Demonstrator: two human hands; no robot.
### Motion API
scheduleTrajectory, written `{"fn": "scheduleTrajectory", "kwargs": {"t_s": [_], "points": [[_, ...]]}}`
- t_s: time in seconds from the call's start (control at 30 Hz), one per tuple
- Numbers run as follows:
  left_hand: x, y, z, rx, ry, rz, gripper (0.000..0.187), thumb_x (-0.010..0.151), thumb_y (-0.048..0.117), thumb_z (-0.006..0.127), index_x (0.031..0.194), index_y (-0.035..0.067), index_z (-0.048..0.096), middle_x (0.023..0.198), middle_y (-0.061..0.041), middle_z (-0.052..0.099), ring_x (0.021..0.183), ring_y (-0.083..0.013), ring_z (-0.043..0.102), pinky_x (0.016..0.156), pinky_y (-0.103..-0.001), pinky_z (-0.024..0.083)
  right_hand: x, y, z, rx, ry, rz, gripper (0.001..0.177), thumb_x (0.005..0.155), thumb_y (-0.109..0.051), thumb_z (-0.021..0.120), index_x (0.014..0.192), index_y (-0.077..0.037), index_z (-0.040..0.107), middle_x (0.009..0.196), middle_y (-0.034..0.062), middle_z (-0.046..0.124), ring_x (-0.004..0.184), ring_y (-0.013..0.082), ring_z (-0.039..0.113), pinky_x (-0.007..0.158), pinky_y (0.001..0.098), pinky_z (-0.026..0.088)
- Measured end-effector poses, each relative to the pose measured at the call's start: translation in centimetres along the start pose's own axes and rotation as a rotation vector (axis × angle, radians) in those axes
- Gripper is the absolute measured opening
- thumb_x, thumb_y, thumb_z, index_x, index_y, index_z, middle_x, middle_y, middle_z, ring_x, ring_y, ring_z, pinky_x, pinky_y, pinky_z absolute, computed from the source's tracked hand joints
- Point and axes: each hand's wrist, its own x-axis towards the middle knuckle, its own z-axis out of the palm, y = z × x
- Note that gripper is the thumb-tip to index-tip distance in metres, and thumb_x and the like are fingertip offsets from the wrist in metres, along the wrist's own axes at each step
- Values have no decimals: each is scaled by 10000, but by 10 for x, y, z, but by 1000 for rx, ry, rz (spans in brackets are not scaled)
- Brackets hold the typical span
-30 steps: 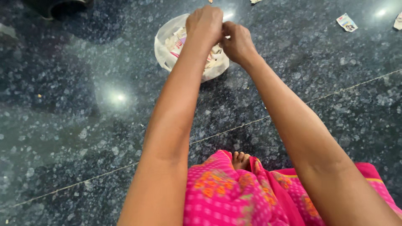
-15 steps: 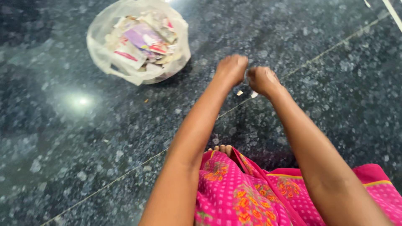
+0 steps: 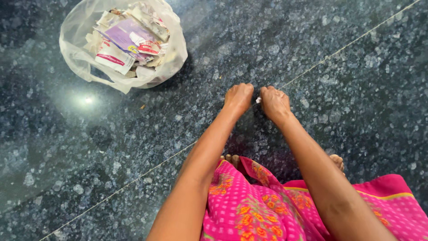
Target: The person sits on a tiled floor and gathers scattered paper scraps and small wrappers into a white plastic bag. They repeatedly pick up pieces from the floor and place them into the bag, occasionally adjusting the bag's position.
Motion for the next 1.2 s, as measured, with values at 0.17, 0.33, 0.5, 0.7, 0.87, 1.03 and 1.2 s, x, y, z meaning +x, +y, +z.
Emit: {"fn": "scheduleTrajectory", "kwargs": {"t_s": [0.17,0.33,0.5,0.7,0.87,1.03,1.2], "points": [[-14,5,-15,18,-37,-5,129,782,19,672,890,40,738,956,-242,740,924,-440,730,771,-531,595,3,-5,-9,11,14,-82,111,869,-135,645,921,-47,690,951,224,720,884,427,716,771,517,577],[-32,-5,-56,2,28,-74,125,784,99,702,887,29,711,927,-245,731,899,-460,714,758,-559,577,16,-41,-27,309,-58,3,230,893,-271,681,901,-42,698,887,249,711,879,457,681,748,550,537],[-38,-46,-144,37,332,-125,140,854,150,612,961,65,643,941,-216,719,843,-458,702,726,-586,549,77,-113,-68,498,55,-244,228,856,-244,688,800,-23,677,800,241,679,737,424,684,670,493,536],[-49,-94,-287,178,641,-202,174,888,165,639,988,26,608,907,-225,701,832,-457,697,697,-577,543,134,-222,-161,664,339,-488,183,832,-156,713,942,-12,732,880,186,750,813,324,747,730,427,573],[-68,-98,-354,246,721,-170,140,793,80,683,910,16,643,888,-225,716,814,-463,702,698,-567,553,112,-263,-216,646,303,-532,275,851,-112,692,1090,18,735,995,195,761,892,298,767,807,384,591],[-74,-90,-366,269,673,-171,93,785,45,634,843,23,704,852,-243,722,814,-463,712,705,-555,570,79,-238,-232,504,221,-504,272,896,-180,706,1099,-4,748,1023,206,753,957,335,749,853,417,573],[-69,-60,-364,224,643,-116,131,778,86,621,833,34,728,868,-260,719,819,-469,709,720,-554,566,64,-182,-266,304,178,-479,303,896,-230,735,1112,-17,753,1043,222,744,987,381,723,874,452,557]]}}
